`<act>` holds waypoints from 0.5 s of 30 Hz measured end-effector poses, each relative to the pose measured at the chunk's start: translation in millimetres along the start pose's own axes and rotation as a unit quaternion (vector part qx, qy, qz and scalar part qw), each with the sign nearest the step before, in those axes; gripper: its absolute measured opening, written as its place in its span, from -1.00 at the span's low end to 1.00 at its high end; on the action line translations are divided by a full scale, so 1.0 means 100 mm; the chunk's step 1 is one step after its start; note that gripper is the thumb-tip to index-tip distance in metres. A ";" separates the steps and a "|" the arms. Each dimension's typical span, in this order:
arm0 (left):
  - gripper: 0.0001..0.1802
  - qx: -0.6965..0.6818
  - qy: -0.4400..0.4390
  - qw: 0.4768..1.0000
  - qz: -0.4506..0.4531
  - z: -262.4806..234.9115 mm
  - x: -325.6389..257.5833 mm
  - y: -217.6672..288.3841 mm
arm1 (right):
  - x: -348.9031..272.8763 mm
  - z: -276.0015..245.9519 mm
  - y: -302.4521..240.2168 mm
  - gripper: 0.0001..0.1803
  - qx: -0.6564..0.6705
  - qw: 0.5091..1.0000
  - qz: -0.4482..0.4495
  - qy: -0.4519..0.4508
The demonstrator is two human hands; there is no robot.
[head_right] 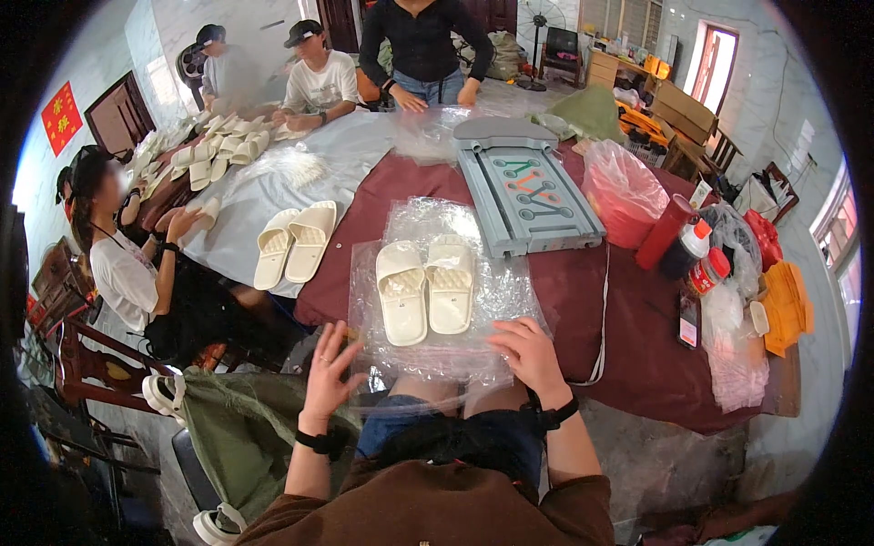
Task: Packing slippers into plastic bags at a manufacturing workstation.
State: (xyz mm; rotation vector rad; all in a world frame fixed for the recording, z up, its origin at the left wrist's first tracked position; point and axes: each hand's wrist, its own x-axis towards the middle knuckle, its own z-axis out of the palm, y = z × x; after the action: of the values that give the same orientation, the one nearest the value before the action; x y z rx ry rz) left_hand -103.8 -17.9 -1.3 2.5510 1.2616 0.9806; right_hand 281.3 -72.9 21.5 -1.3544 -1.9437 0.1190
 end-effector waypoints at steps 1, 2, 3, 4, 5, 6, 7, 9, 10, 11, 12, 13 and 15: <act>-0.50 -0.020 0.016 0.999 0.025 0.07 -0.01 0.02 | -0.01 -0.01 0.00 -0.79 0.020 1.000 0.010 0.010; -0.57 -0.030 0.010 0.999 0.036 0.13 -0.01 0.03 | -0.02 -0.02 0.02 -0.79 0.020 1.000 0.009 0.009; -0.64 -0.040 0.004 0.998 0.047 0.19 -0.02 0.03 | -0.05 -0.02 0.05 -0.82 0.040 0.999 0.030 0.019; -0.64 -0.041 0.005 0.998 0.045 0.23 -0.03 0.02 | -0.06 -0.02 0.07 -0.84 0.061 0.996 0.052 0.030; -0.69 -0.086 0.011 0.996 0.015 0.25 -0.03 0.02 | -0.07 -0.04 0.08 -0.84 0.062 0.996 0.053 0.029; -0.73 -0.132 0.018 0.991 -0.015 0.27 -0.04 0.02 | -0.08 -0.07 0.09 -0.86 0.052 0.997 0.046 0.026; -0.73 -0.132 0.016 0.991 -0.016 0.27 -0.05 0.00 | -0.08 -0.08 0.10 -0.87 0.043 0.998 0.039 0.024; -0.79 -0.178 0.045 0.980 -0.073 0.26 -0.05 -0.02 | -0.08 -0.05 0.08 -0.88 0.047 0.997 0.041 0.035; -0.88 -0.180 0.064 0.978 -0.081 0.27 -0.03 -0.03 | -0.08 -0.03 0.07 -0.89 0.051 0.997 0.042 0.048; -0.88 -0.179 0.061 0.978 -0.082 0.29 -0.04 -0.05 | -0.08 0.00 0.06 -0.89 0.053 0.996 0.045 0.048; -0.90 -0.204 0.081 0.969 -0.117 0.32 -0.05 -0.07 | -0.07 0.02 0.05 -0.90 0.061 0.993 0.090 0.044; -0.92 -0.228 0.102 0.956 -0.152 0.35 -0.07 -0.10 | -0.07 0.06 0.05 -0.89 0.069 0.987 0.136 0.041; -0.88 -0.210 0.127 0.954 -0.173 0.41 -0.01 -0.09 | -0.02 0.11 0.07 -0.87 0.070 0.984 0.150 0.058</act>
State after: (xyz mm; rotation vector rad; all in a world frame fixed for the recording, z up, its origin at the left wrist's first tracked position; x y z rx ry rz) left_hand -85.3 -6.5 -36.7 1.8549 1.3257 1.3497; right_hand 280.4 -67.8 9.1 -1.5169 -1.5943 0.3078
